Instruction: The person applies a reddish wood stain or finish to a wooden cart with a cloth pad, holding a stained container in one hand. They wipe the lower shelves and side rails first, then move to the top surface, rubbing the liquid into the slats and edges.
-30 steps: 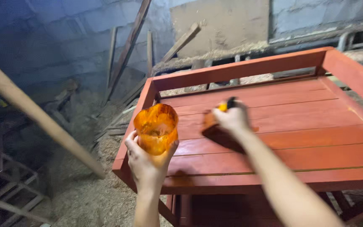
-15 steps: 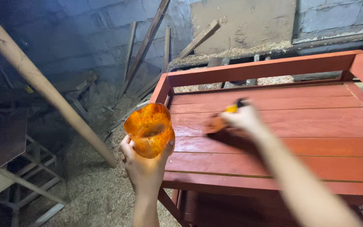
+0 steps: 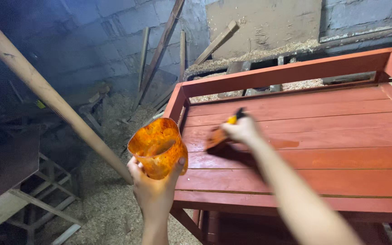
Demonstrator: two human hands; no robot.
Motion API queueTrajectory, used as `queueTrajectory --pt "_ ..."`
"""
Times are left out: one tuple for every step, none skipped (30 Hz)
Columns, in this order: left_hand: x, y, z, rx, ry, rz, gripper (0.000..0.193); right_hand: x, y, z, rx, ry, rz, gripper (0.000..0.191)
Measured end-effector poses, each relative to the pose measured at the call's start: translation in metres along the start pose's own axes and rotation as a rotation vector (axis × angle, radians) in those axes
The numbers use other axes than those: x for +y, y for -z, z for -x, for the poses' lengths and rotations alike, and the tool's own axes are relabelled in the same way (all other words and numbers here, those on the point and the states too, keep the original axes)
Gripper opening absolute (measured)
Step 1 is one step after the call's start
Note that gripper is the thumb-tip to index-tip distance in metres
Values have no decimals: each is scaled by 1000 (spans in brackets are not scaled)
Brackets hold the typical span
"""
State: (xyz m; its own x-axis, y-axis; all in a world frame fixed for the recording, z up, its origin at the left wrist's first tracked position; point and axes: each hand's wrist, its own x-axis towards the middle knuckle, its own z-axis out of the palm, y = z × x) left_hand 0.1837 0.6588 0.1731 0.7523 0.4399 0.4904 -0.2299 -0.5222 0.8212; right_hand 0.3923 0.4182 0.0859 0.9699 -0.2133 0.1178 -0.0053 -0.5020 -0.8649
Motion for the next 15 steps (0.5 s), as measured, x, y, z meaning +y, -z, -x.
queueTrajectory --pt "-1 2 0 -5 -13 5 99 -20 -31 0 -40 -22 -173 29" --pt "-1 4 1 -11 -24 11 98 -36 -53 1 10 18 -97 30" --pt "-2 5 2 -20 -32 18 97 -53 -73 5 41 25 -121 30" --pt "-3 5 3 -25 -32 14 97 -68 -84 10 74 34 -144 29" --pt "-4 5 4 -27 -34 10 98 -78 -88 13 76 65 -84 27" --pt "-5 4 5 -31 -36 5 98 -86 -90 16 77 95 -25 26" --pt "-5 2 4 -38 -53 34 97 -90 -89 17 79 127 35 26" --pt "-6 -1 4 -42 -68 63 97 -91 -86 16 -10 70 -65 25" --pt "-7 -1 6 -48 -80 87 96 -90 -79 16 -102 8 -166 23" --pt "-7 -3 6 -41 -105 60 97 -87 -70 14 -189 -50 -265 22" --pt "-6 -7 5 -34 -134 37 98 -82 -61 11 -163 -19 -207 22" --pt "-5 -11 5 -30 -162 16 100 -75 -50 8 -135 8 -147 23" --pt "-4 -16 5 -44 -147 35 99 -64 -40 5 -108 33 -86 23" --pt "-2 -21 5 -61 -129 53 98 -52 -25 0 -111 -44 -98 25" --pt "1 -27 7 -82 -113 72 98 -37 -4 -6 -111 -122 -113 28"
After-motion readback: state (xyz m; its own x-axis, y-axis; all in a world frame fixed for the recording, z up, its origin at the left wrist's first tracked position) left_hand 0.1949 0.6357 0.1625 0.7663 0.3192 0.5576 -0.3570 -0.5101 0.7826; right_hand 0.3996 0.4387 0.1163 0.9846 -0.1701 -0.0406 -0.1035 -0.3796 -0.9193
